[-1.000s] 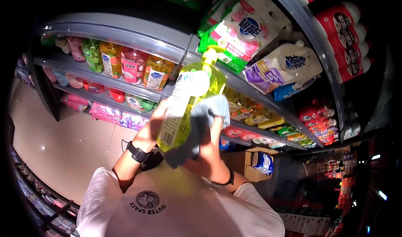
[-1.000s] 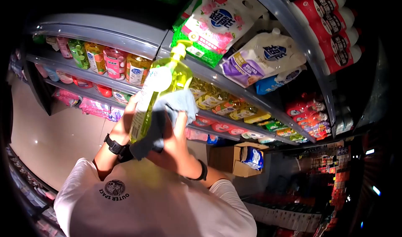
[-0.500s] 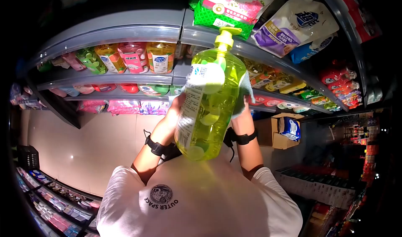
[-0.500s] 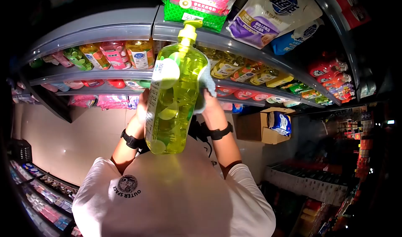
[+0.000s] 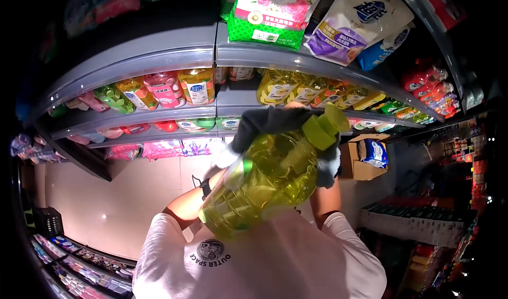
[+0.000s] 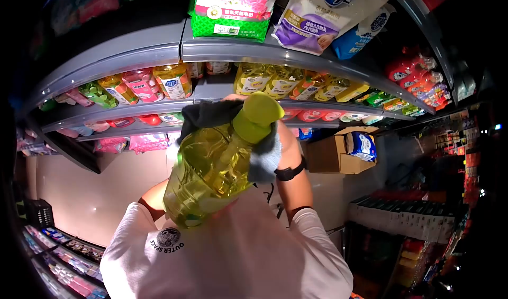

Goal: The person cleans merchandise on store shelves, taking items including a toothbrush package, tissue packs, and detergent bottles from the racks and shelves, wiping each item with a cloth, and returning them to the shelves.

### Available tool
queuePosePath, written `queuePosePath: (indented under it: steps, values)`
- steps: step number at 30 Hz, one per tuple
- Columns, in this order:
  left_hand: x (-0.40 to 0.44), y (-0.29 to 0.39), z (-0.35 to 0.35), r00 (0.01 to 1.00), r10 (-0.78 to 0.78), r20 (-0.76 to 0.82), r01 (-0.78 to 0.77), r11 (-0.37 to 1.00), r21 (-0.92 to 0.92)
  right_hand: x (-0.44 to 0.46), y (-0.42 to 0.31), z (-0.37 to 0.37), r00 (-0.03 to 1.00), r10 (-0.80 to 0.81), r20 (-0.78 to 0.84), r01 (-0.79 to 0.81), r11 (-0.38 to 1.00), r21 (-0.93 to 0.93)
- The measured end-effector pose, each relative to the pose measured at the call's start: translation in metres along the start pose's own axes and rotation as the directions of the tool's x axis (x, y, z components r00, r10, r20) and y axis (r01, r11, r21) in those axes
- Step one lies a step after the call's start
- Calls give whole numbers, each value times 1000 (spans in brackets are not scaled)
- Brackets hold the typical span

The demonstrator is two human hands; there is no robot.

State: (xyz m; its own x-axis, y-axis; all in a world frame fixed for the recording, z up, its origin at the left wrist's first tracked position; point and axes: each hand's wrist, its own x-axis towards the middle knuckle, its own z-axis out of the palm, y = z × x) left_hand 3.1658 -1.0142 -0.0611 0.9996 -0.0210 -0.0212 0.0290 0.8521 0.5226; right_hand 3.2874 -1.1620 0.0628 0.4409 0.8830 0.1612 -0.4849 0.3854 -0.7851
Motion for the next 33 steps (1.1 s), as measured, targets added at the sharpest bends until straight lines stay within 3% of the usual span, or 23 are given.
queuePosePath:
  steps: [2,5,7,8,9,14,17,19,20,21,22,23,24,25,26,28,29,30,31,33]
  values:
    - [-4,2,0,1000,-20,-9,20,999,24,2,-3,-1,991,113,-68,-119,988,-100]
    - [-9,-4,3,998,-51,-23,52,997,58,1,-23,26,984,129,119,-132,991,12]
    - [-13,-4,5,996,-77,-42,80,994,78,4,-16,16,1000,14,20,-2,858,-513]
    - [-17,-5,5,995,-86,-57,91,992,89,2,-13,19,998,-60,-7,42,779,-626]
    - [-22,-3,4,992,-99,-78,106,990,97,2,-12,27,994,-109,-5,83,782,-618]
    - [-70,17,-1,944,-139,-298,179,978,110,-15,8,28,973,-223,56,230,930,-285]
    - [-88,36,6,893,-125,-432,205,968,143,-40,48,-13,942,-304,-139,231,894,-384]
    - [-88,49,23,875,-150,-460,245,957,154,-37,47,-14,934,-130,-333,88,987,-136]
    - [-88,56,33,889,-190,-417,277,948,157,-39,40,-4,899,108,-425,-13,975,220]
    - [-85,64,42,914,-275,-298,331,931,155,-40,48,-12,903,100,-418,-5,975,222]
    - [-78,64,46,967,-224,-123,250,930,270,-40,61,-24,882,-330,-337,178,894,-411]
    - [-71,66,43,969,-242,-56,245,899,363,-41,72,-38,785,-620,-21,306,416,-856]
    - [-65,65,35,963,-269,8,237,861,451,-37,65,-31,776,-631,-26,311,417,-854]
    - [-64,62,31,968,-244,-54,228,775,590,-34,55,-15,864,-381,-329,198,858,-474]
    - [-68,56,31,963,-262,-64,247,763,597,-32,52,-9,900,-2,-437,42,996,82]
    - [-71,45,46,992,-16,-124,95,738,668,-26,46,-8,931,-112,-348,66,988,-140]
    - [-73,40,54,992,44,-117,65,618,784,-23,43,-8,939,-165,-302,91,965,-246]
    - [-73,38,53,991,24,-135,91,618,781,-16,50,-16,937,-64,-344,16,990,-141]
    - [-70,36,52,986,12,-169,121,646,754,-21,53,-11,867,-31,-497,-8,997,-77]
    - [-63,30,45,969,-2,-248,161,764,624,-23,57,-11,863,-30,-505,46,999,21]
